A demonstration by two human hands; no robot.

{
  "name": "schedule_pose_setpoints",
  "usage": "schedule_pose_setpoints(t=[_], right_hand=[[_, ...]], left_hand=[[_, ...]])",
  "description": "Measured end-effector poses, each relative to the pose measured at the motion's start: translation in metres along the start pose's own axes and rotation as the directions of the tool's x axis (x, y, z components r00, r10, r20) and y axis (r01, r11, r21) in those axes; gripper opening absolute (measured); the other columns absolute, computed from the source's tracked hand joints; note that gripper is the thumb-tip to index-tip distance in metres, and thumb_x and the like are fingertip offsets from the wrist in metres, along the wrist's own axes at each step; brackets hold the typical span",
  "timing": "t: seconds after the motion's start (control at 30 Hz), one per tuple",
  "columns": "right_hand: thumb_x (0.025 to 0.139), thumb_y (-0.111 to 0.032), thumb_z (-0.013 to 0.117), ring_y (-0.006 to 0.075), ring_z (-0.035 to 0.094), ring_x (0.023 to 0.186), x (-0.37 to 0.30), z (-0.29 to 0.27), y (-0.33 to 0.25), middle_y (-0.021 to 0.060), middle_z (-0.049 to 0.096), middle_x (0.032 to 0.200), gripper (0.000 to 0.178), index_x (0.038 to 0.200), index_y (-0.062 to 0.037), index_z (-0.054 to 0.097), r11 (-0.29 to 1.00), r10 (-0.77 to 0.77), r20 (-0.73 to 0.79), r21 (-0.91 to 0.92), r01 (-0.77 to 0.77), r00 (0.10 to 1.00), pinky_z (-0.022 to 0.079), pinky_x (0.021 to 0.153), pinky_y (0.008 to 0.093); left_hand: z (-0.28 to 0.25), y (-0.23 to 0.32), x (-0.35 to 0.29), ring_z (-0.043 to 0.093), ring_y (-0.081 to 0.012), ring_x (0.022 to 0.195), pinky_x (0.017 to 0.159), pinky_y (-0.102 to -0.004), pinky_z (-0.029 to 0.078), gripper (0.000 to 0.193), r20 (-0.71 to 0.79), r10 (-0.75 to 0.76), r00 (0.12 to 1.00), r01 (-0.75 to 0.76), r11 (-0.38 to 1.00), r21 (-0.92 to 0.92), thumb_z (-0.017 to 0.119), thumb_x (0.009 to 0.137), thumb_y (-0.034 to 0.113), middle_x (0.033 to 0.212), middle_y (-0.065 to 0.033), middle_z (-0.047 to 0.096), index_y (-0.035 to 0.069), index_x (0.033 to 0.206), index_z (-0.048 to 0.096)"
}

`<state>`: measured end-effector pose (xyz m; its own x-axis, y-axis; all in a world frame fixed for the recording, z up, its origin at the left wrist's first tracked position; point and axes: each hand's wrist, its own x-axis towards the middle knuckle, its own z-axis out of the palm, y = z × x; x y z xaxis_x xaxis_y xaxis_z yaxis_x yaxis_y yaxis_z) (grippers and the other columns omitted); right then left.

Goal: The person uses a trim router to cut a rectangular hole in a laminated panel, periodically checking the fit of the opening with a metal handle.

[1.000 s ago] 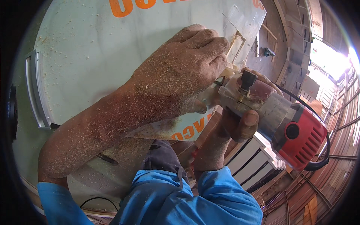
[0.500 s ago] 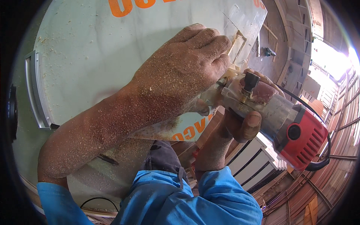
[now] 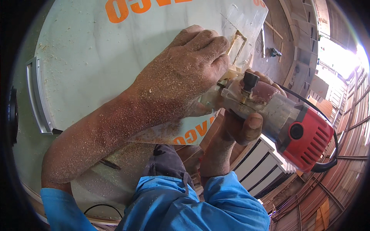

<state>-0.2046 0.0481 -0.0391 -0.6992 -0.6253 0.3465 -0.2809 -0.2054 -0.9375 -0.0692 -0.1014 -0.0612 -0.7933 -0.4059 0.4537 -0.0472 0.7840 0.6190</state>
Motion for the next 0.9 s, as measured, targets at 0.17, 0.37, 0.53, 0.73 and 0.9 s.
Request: schedule_pose_setpoints(t=[0.17,0.37,0.53,0.73,0.9], right_hand=[[0.088,-0.049,0.059,0.0402,0.062,0.116,-0.003,0.000,-0.002,0.0296,0.063,0.119,0.072,0.131,0.0089,0.051,0.997,0.029,-0.051,0.066,-0.026,0.998,0.048,0.103,0.0516],[0.087,-0.047,0.061,0.0401,0.064,0.112,-0.006,0.010,-0.008,0.0315,0.062,0.119,0.071,0.130,0.0089,0.052,0.989,0.090,-0.065,0.124,-0.081,0.994,0.050,0.101,0.0515],[0.087,-0.046,0.062,0.0398,0.064,0.112,-0.009,0.013,-0.008,0.0325,0.062,0.120,0.070,0.131,0.0074,0.052,0.950,0.111,0.002,0.295,-0.106,0.994,0.053,0.098,0.0518],[0.088,-0.046,0.063,0.0395,0.064,0.112,-0.010,0.018,-0.012,0.0320,0.061,0.122,0.070,0.133,0.0065,0.051,0.935,0.129,0.061,0.326,-0.142,0.990,0.054,0.097,0.0504],[0.089,-0.044,0.064,0.0392,0.065,0.111,-0.015,0.022,-0.014,0.0313,0.060,0.124,0.069,0.134,0.0066,0.051,0.942,0.178,-0.012,0.291,-0.167,0.984,0.054,0.097,0.0506]], left_hand=[[-0.003,-0.001,0.000,0.053,-0.0257,0.128,0.115,-0.0447,0.034,0.040,0.007,-0.016,1.000,0.016,0.996,-0.086,0.069,0.086,0.029,0.129,-0.0153,0.061,0.003,0.116,0.072],[-0.002,-0.002,0.000,0.053,-0.0280,0.127,0.115,-0.0442,0.035,0.040,-0.018,-0.015,1.000,0.013,0.996,-0.083,0.072,0.083,0.027,0.128,-0.0170,0.061,0.001,0.114,0.073],[-0.005,-0.003,-0.001,0.053,-0.0288,0.126,0.114,-0.0437,0.036,0.039,-0.008,-0.013,1.000,0.012,0.994,-0.105,0.073,0.083,0.026,0.127,-0.0189,0.061,0.000,0.111,0.073],[-0.002,-0.003,0.001,0.055,-0.0302,0.124,0.113,-0.0425,0.037,0.038,-0.057,-0.025,0.998,0.020,0.996,-0.087,0.074,0.081,0.023,0.124,-0.0194,0.061,-0.001,0.110,0.073],[-0.006,-0.008,0.000,0.056,-0.0311,0.122,0.114,-0.0430,0.039,0.037,-0.035,-0.005,0.999,0.000,0.993,-0.118,0.075,0.080,0.021,0.122,-0.0198,0.061,-0.002,0.110,0.073]])
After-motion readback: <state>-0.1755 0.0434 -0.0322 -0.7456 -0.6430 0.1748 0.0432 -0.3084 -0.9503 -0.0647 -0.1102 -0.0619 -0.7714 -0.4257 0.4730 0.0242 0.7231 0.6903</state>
